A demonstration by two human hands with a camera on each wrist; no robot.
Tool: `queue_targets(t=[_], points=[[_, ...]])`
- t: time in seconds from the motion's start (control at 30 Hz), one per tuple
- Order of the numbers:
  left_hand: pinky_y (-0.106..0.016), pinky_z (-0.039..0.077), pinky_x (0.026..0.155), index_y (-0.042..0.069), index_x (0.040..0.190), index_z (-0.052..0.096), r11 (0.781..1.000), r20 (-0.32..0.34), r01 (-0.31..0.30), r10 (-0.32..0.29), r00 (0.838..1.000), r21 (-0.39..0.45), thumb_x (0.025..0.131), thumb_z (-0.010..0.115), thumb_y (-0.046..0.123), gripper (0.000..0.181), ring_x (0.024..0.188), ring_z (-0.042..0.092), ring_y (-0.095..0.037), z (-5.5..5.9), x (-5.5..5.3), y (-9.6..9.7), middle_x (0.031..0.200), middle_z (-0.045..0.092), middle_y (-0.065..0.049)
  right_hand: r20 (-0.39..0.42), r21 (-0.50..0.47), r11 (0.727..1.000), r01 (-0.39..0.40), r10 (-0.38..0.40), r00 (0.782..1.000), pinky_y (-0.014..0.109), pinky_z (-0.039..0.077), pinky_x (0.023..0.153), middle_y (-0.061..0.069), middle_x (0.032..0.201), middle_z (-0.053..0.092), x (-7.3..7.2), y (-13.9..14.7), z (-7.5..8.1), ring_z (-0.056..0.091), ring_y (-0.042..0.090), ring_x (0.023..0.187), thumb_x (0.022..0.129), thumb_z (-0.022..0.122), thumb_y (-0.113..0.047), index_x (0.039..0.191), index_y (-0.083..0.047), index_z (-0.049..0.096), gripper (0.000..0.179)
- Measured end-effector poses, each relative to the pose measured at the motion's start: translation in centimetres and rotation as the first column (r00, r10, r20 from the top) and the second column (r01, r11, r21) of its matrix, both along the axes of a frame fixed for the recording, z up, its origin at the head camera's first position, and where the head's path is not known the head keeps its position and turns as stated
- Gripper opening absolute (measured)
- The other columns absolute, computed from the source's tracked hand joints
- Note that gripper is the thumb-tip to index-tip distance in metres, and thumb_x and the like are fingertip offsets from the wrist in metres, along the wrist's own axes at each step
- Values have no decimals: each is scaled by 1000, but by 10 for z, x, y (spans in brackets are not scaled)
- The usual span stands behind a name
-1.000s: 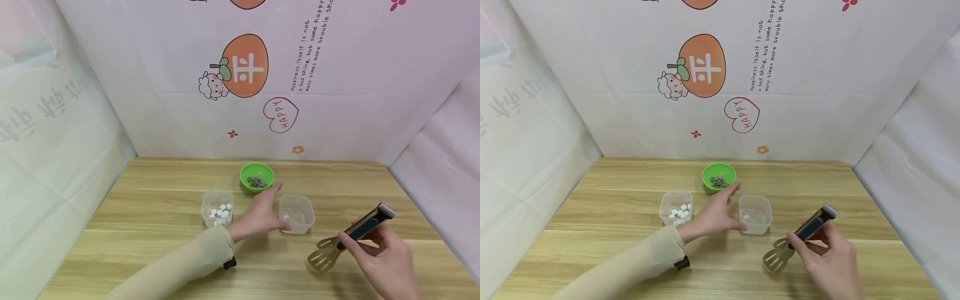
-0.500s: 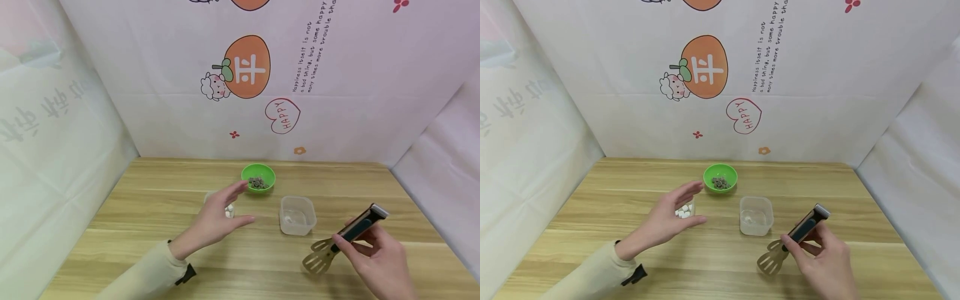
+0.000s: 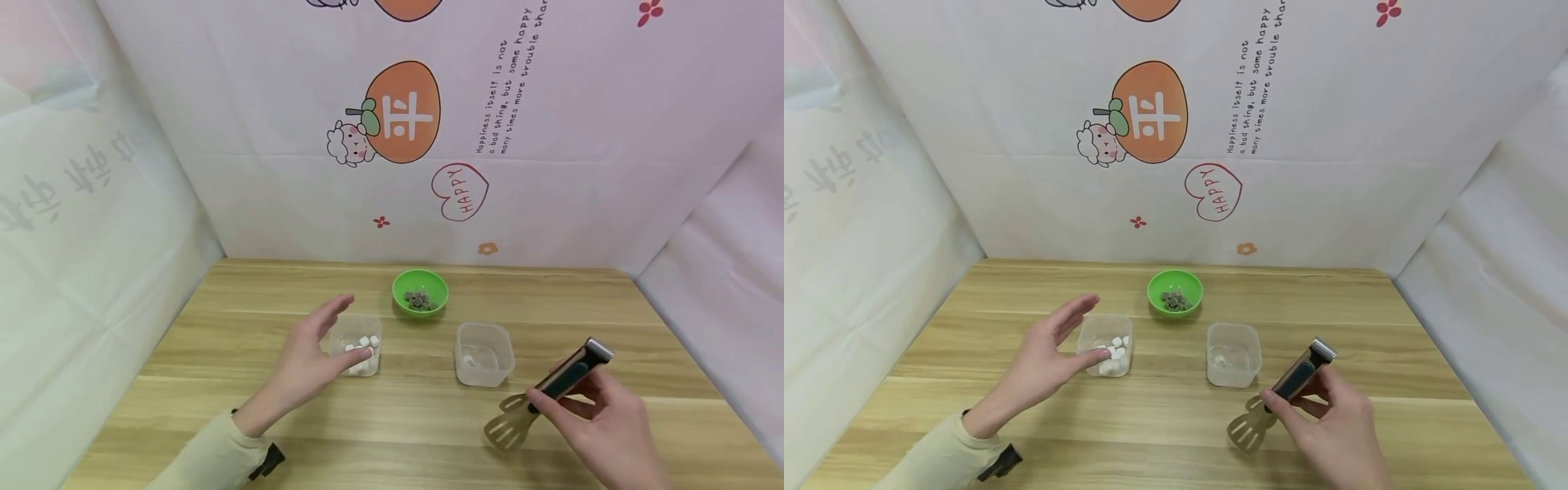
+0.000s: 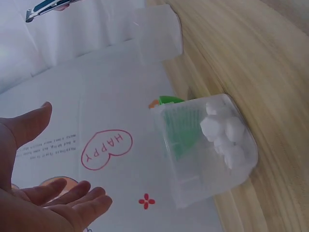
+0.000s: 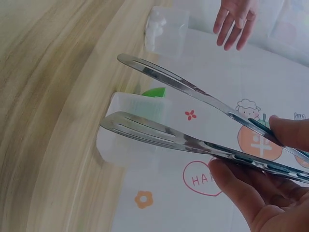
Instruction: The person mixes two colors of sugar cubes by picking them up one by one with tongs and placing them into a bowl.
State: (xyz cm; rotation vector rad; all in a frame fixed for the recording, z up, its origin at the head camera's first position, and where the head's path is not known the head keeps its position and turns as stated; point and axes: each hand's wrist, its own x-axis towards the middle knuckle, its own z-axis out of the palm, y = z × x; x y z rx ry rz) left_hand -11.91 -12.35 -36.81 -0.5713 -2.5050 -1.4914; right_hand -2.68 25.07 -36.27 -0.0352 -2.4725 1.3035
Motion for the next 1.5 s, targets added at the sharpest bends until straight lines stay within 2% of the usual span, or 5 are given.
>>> queue_targets(t=[0.37, 0.63, 0.87, 1.03, 1.5], points=[[-57, 44, 114, 2, 161, 37, 989, 71, -50, 60, 996, -142, 80, 95, 29, 104, 140, 48, -47, -15, 0, -30, 163, 41, -18, 41, 10, 1000, -13, 13, 999, 21, 63, 75, 6, 100, 71, -2, -4, 2, 72, 5, 89, 79, 95, -17, 116, -8, 65, 49], [-58, 42, 115, -4, 163, 28, 975, 128, 3, 26, 991, -222, 81, 94, 34, 111, 144, 43, -47, -23, -1, -42, 165, 35, -24, 81, -32, 998, -49, 51, 995, 23, 64, 72, 9, 98, 74, -4, -7, 7, 75, 11, 86, 82, 94, -20, 117, -7, 62, 49], [-60, 38, 117, -6, 163, 24, 981, 226, 67, -25, 974, -183, 78, 95, 27, 116, 143, 40, -55, -32, -7, -46, 165, 31, -27, 35, 8, 996, -87, 86, 996, 20, 63, 72, 7, 102, 75, -8, -9, 9, 75, 9, 88, 83, 92, -19, 123, -10, 67, 48], [-59, 39, 116, -5, 163, 23, 977, 260, 71, -16, 965, -203, 76, 97, 25, 118, 141, 41, -56, -40, -14, -43, 165, 31, -28, 5, -18, 994, -104, 104, 995, 21, 63, 72, 7, 100, 76, -11, -13, 9, 75, 8, 87, 82, 92, -11, 118, -7, 68, 43], [-53, 30, 123, -6, 164, 16, 989, 368, 84, -33, 929, -125, 75, 98, 16, 123, 149, 36, -43, -55, -39, -35, 166, 29, -27, -79, -11, 981, -193, 192, 978, 23, 64, 74, 0, 94, 78, -18, -27, 14, 77, 11, 87, 86, 89, -9, 113, -7, 69, 34]])
